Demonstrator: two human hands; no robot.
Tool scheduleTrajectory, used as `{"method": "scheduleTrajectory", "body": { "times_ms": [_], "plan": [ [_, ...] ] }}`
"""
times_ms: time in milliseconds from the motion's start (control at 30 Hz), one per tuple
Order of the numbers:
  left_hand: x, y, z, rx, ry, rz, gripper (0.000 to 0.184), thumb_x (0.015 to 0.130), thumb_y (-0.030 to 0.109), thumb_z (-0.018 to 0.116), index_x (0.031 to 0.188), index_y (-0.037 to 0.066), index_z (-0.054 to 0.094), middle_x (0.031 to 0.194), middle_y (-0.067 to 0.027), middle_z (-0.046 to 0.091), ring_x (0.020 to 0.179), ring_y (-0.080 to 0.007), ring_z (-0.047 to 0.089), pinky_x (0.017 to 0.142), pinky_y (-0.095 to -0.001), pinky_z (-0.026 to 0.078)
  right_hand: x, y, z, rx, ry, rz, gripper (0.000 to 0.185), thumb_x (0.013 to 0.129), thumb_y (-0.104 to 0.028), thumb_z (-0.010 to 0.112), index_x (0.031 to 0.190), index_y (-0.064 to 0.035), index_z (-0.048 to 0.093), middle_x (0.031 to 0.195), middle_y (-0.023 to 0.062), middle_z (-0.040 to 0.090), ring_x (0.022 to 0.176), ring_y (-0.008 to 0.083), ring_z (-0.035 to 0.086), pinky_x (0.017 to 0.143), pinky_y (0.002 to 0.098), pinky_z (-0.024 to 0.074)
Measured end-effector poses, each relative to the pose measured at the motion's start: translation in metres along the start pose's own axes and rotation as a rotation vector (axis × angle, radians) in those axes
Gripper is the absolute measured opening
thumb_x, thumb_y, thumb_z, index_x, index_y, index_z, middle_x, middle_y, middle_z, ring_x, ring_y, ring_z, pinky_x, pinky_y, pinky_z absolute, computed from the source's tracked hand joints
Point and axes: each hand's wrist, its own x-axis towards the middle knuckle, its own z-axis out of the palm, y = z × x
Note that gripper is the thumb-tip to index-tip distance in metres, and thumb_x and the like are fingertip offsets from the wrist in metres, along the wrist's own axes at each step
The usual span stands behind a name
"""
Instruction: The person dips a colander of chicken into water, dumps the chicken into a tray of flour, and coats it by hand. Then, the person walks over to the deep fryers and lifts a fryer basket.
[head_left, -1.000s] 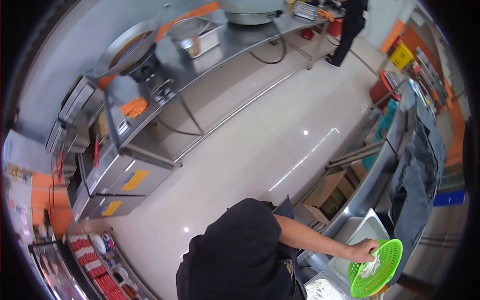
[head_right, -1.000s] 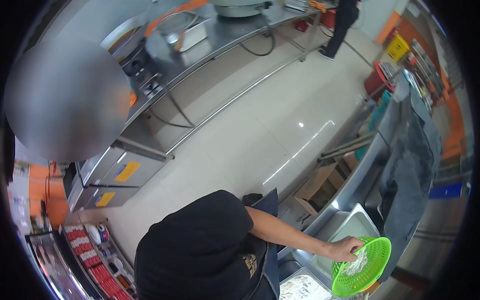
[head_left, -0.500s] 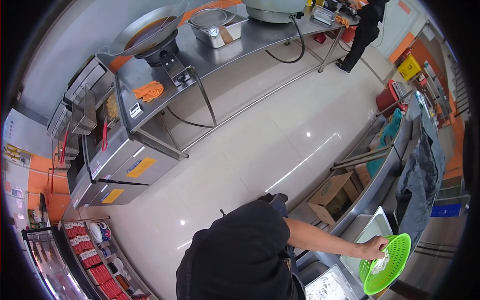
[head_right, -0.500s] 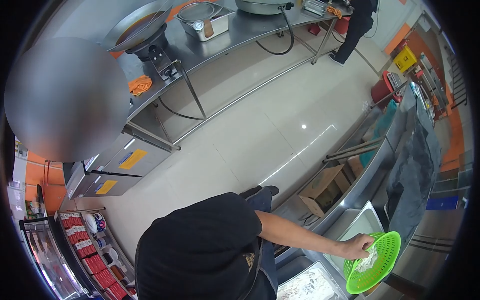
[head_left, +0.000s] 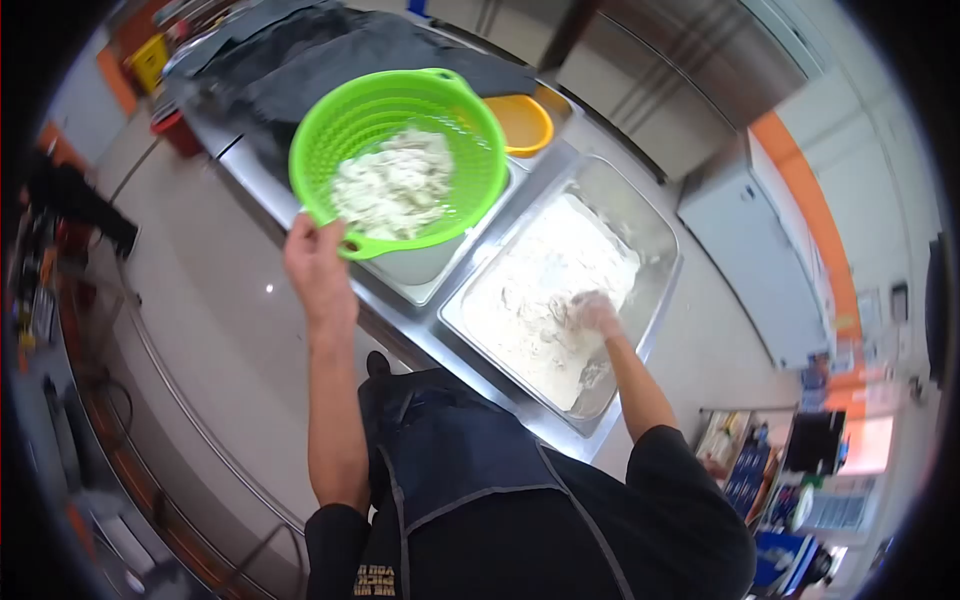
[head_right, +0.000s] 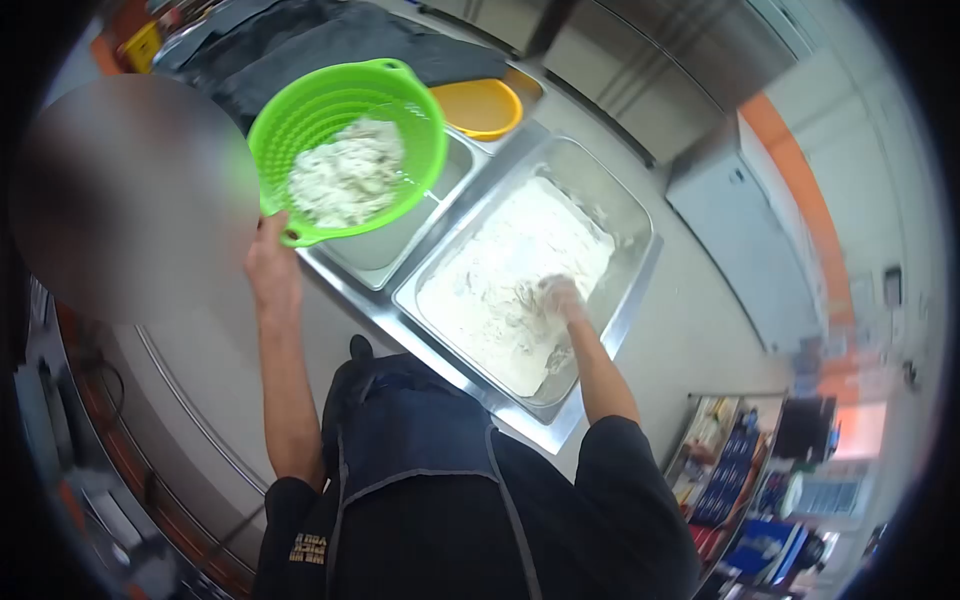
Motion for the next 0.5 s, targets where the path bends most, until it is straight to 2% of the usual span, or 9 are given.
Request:
{"method": "scheduleTrajectory", "body": {
  "times_ms": [67, 100, 167, 267, 367, 467, 500],
  "plan": [
    [0.001, -0.006, 0.005, -0.042, -0.030, -0.011, 0.007, 0.079, 0.000, 0.055, 0.078, 0.003, 0.049, 0.078, -0.0030, 0.056, 0.066, -0.0081, 0.050, 0.058, -0.0222, 0.041, 0.019, -0.029, -0.006, -0.608, 0.109, -0.025, 0.025, 0.071, -0.031, 0.059, 0.086, -0.0122, 0.067, 0.088, 0.0112, 0.065, 0.082, 0.0296, 0.061, 0.077, 0.0363, 0.0486],
    [0.003, 0.000, 0.007, -0.038, -0.026, -0.018, 0.008, 0.079, 0.000, 0.055, 0.077, 0.004, 0.048, 0.078, -0.0034, 0.055, 0.066, -0.0082, 0.051, 0.058, -0.0221, 0.041, 0.016, -0.090, -0.006, -0.941, 0.137, 0.049, 0.024, 0.071, -0.030, 0.059, 0.086, -0.0134, 0.068, 0.089, 0.0104, 0.065, 0.082, 0.0297, 0.061, 0.078, 0.0361, 0.0482],
    [0.006, 0.004, 0.013, -0.026, -0.021, -0.030, 0.010, 0.079, -0.001, 0.054, 0.076, 0.004, 0.046, 0.078, -0.0038, 0.055, 0.066, -0.0083, 0.051, 0.058, -0.0218, 0.041, 0.041, -0.072, -0.034, -0.984, 0.183, -0.020, 0.025, 0.071, -0.030, 0.057, 0.087, -0.0136, 0.067, 0.089, 0.0113, 0.065, 0.086, 0.0288, 0.060, 0.079, 0.0357, 0.0473],
    [0.006, 0.002, 0.015, -0.007, -0.013, -0.036, 0.011, 0.080, -0.001, 0.054, 0.077, 0.005, 0.045, 0.078, -0.0038, 0.054, 0.066, -0.0081, 0.051, 0.059, -0.0213, 0.041, 0.053, -0.108, -0.029, -1.086, 0.061, 0.119, 0.025, 0.071, -0.028, 0.055, 0.086, -0.0130, 0.067, 0.091, 0.0109, 0.065, 0.086, 0.0295, 0.060, 0.078, 0.0356, 0.0472],
    [0.004, 0.008, 0.009, 0.012, -0.007, -0.039, 0.011, 0.080, -0.001, 0.054, 0.077, 0.005, 0.045, 0.078, -0.0035, 0.054, 0.065, -0.0075, 0.050, 0.058, -0.0207, 0.040, 0.058, -0.051, 0.005, -1.064, -0.088, -0.041, 0.022, 0.072, -0.027, 0.055, 0.084, -0.0122, 0.067, 0.086, 0.0115, 0.065, 0.084, 0.0293, 0.061, 0.076, 0.0360, 0.0474],
    [0.007, 0.006, 0.009, 0.036, -0.015, -0.062, 0.011, 0.081, 0.000, 0.053, 0.077, 0.006, 0.045, 0.077, -0.0031, 0.054, 0.065, -0.0071, 0.050, 0.058, -0.0202, 0.040, 0.052, -0.022, 0.014, -1.412, -0.099, -0.151, 0.025, 0.071, -0.028, 0.059, 0.089, -0.0114, 0.066, 0.080, 0.0117, 0.064, 0.082, 0.0304, 0.060, 0.077, 0.0355, 0.0470],
    [0.010, 0.006, 0.008, 0.043, -0.021, -0.070, 0.011, 0.081, 0.000, 0.053, 0.077, 0.006, 0.045, 0.077, -0.0030, 0.054, 0.065, -0.0070, 0.049, 0.058, -0.0200, 0.039, 0.046, -0.017, 0.011, -1.308, -0.134, -0.110, 0.028, 0.072, -0.027, 0.060, 0.093, -0.0104, 0.064, 0.078, 0.0115, 0.063, 0.081, 0.0306, 0.060, 0.077, 0.0351, 0.0469]
  ]
}}
